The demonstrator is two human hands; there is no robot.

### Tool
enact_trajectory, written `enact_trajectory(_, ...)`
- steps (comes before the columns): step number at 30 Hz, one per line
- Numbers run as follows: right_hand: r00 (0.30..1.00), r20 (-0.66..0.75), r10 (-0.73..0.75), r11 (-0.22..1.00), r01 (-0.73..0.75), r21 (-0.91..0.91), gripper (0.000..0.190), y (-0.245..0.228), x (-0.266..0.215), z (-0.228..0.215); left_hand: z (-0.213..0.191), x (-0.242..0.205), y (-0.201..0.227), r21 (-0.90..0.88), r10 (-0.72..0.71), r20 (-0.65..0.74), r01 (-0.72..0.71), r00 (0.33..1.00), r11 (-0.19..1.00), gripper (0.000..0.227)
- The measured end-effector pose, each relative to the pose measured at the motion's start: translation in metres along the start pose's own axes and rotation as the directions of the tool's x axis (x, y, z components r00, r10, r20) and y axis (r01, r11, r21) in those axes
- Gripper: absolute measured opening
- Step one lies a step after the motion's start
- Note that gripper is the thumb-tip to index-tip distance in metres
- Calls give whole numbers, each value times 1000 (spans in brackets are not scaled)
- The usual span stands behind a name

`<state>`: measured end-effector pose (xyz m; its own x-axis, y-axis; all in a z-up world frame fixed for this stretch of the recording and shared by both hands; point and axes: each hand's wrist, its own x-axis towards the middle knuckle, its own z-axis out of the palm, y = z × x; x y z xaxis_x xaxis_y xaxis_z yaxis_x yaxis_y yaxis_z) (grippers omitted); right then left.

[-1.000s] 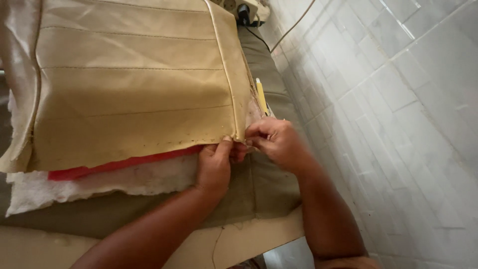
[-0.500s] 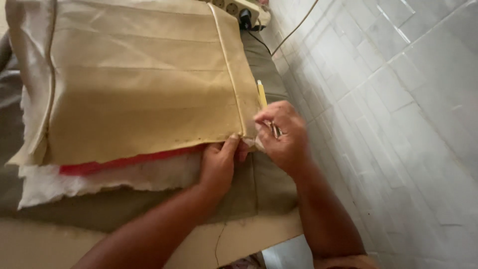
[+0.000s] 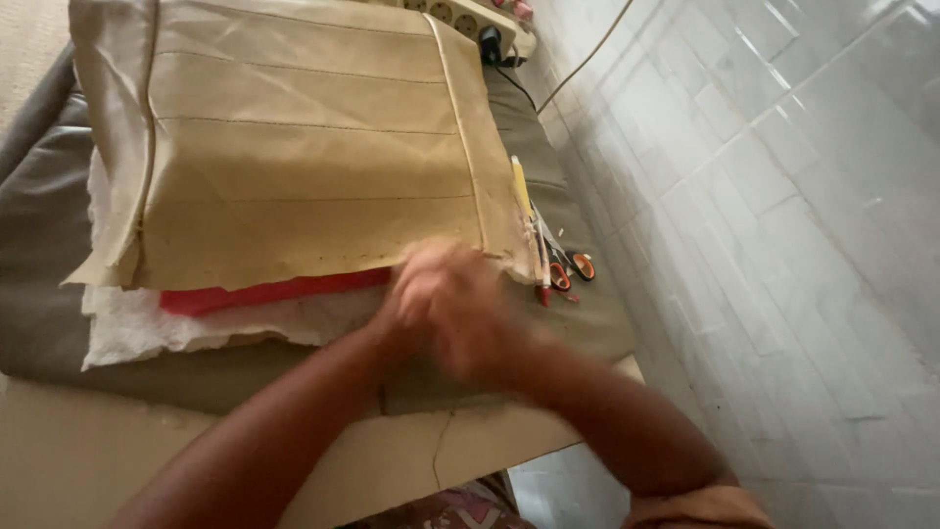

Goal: Marking leather and hand-sewing a seat cover over foam padding

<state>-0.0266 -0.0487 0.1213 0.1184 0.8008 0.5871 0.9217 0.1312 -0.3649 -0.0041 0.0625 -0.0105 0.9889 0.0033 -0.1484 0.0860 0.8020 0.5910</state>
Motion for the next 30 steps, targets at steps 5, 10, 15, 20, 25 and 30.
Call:
enact_trajectory(5,960,210,184,715,-277,642,10,-65,-42,37,28,-49,28,132,-149,-80,159,986,978,40)
enact_trajectory(10,889,389,242,634,-448,630,13,-73,-62,19,45,-85,32,284,-58,-177,108,983,953,24)
enact_trajectory(15,737,-184,650,746,-575,335,14,-2,-70,-9,40,-100,35,413,24,-98,18,995,910,12)
enact_trajectory(20,587,-204,783,598,-622,506,12,36,-81,19,39,-105,38,851,-318,154,37,936,523,19)
enact_trajectory(25,848,-275,453,891,-443,102,10,6,-79,17,29,-96,39,655,-343,-97,319,934,684,15)
enact_trajectory(30,977,179,112,961,-152,229,7,-16,-72,16,35,-88,53,422,-101,-286,220,953,880,28)
